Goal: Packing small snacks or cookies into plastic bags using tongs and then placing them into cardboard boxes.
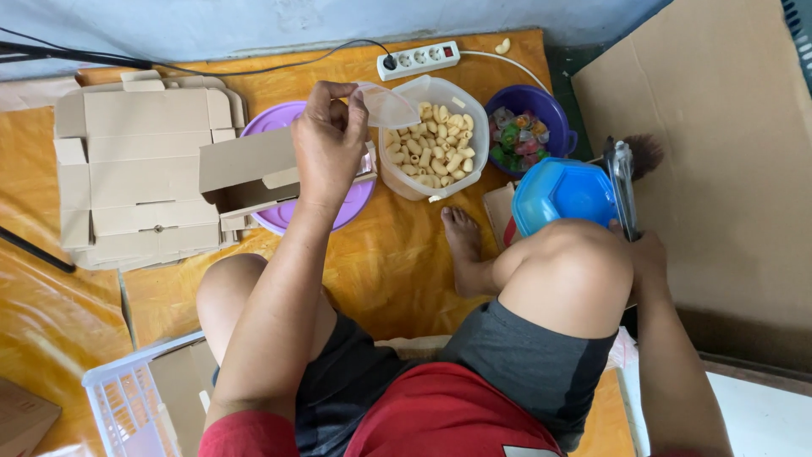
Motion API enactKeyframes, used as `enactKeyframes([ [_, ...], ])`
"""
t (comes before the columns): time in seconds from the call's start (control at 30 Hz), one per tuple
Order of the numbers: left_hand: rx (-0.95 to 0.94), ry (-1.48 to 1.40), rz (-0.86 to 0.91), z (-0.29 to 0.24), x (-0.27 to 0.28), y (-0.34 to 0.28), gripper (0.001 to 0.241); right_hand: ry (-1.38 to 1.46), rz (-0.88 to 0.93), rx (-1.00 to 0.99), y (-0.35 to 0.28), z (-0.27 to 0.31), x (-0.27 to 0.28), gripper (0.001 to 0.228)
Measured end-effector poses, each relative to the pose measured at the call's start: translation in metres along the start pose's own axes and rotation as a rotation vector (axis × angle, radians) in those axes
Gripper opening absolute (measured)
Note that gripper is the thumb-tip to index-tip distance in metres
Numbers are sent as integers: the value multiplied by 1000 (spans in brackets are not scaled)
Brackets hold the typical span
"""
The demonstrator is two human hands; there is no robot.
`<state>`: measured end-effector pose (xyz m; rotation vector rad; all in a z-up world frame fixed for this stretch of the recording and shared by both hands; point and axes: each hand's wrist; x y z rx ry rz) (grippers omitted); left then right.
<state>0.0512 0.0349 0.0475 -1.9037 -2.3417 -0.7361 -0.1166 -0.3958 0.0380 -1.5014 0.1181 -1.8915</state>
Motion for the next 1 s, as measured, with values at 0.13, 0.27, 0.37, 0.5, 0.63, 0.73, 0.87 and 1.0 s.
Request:
enactKeyframes([
  [0.13,-27,4,5,2,-1,0,10,12,-31,30,-3,5,9,64],
  [0.27,-11,-4,39,2,-8,2,8,-42,-13,184,-1,29,33,49],
  [0.37,10,-1,78,1,-20,6,10,-251,57,421,-13,63,51,47],
  [0.5,-13,44,130,2,-40,9,8,-766,54,671,-47,124,53,66],
  [0.63,49,0,193,4,-58,9,9,-731,121,899,-18,148,0,58],
  [0.73,-34,94,219,16,-64,10,13,-1104,-32,975,-38,177,-25,50],
  [0.87,20,-24,249,21,-59,7,11,-1082,2,976,-2,179,-65,42],
  [1.0,14,5,272,24,-63,-2,11,-992,139,971,-7,184,-65,45],
])
Point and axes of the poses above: each hand's wrist, its own y-axis towards the middle knuckle, its own x-axis out of the back of the hand, z = x × y, and after that the axes turned 3 degrees about y, right-handed
